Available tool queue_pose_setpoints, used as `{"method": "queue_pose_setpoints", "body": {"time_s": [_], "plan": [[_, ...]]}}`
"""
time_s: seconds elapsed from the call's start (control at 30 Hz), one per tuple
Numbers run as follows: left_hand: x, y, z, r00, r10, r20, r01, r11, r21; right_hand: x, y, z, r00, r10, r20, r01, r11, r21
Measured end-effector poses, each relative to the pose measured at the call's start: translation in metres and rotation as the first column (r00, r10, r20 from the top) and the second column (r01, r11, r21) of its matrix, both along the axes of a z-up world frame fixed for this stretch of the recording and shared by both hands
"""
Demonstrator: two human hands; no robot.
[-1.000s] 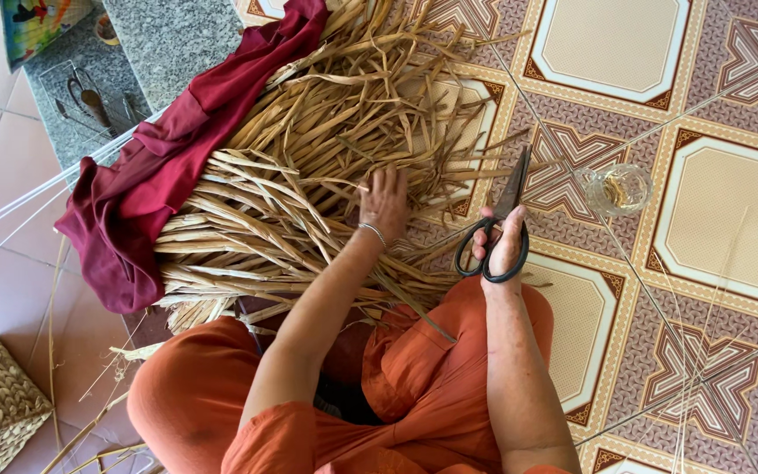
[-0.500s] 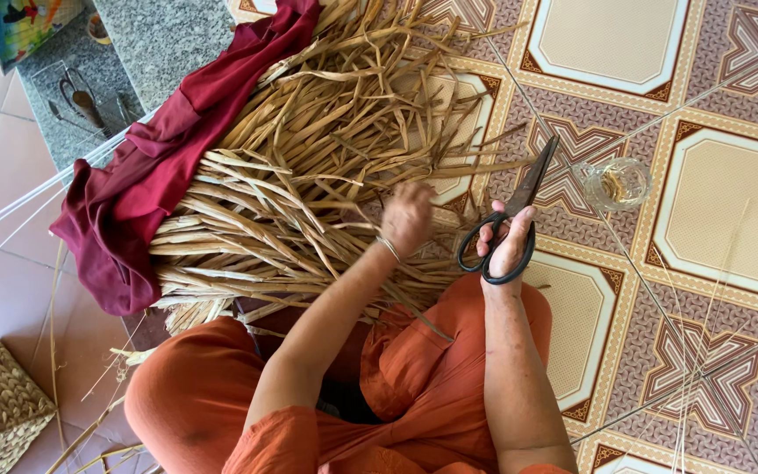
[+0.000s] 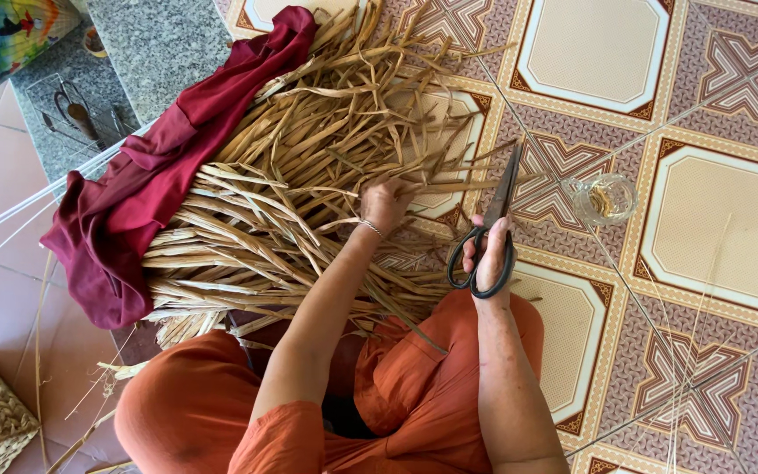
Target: The person sits on a tiled floor and uses shears to cut long dried plant strips into shorter pieces. The cut pieces are placed into a growing pile on the floor.
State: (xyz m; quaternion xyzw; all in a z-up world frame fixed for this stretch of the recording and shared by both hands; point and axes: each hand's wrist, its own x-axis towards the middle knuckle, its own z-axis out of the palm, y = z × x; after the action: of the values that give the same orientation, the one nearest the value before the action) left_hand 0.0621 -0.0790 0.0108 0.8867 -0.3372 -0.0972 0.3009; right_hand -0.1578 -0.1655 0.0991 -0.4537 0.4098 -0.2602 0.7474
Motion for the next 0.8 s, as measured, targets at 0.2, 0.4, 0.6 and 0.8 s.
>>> {"method": "queue_pose_setpoints", "body": {"time_s": [0.2, 0.4, 0.6, 0.8], "plan": [[0.021, 0.017, 0.013, 0.897, -0.102, -0.430, -0.057, 0.938, -0.341, -0.002, 0.011, -0.007, 0.951, 0.295, -0.097, -0.309, 0.931, -0.195], [0.015, 0.026, 0.046, 0.952, -0.147, -0.267, 0.000, 0.876, -0.483, 0.002, 0.012, -0.015, 0.878, 0.391, -0.278, -0.478, 0.673, -0.565], [0.001, 0.025, 0.063, 0.961, -0.052, -0.272, -0.085, 0.879, -0.469, 0.005, 0.023, 0.013, 0.858, 0.363, -0.364, -0.513, 0.581, -0.632], [-0.011, 0.021, 0.075, 0.989, -0.134, 0.061, 0.147, 0.884, -0.443, 0.006, 0.027, 0.016, 0.814, 0.331, -0.478, -0.573, 0.597, -0.562]]}}
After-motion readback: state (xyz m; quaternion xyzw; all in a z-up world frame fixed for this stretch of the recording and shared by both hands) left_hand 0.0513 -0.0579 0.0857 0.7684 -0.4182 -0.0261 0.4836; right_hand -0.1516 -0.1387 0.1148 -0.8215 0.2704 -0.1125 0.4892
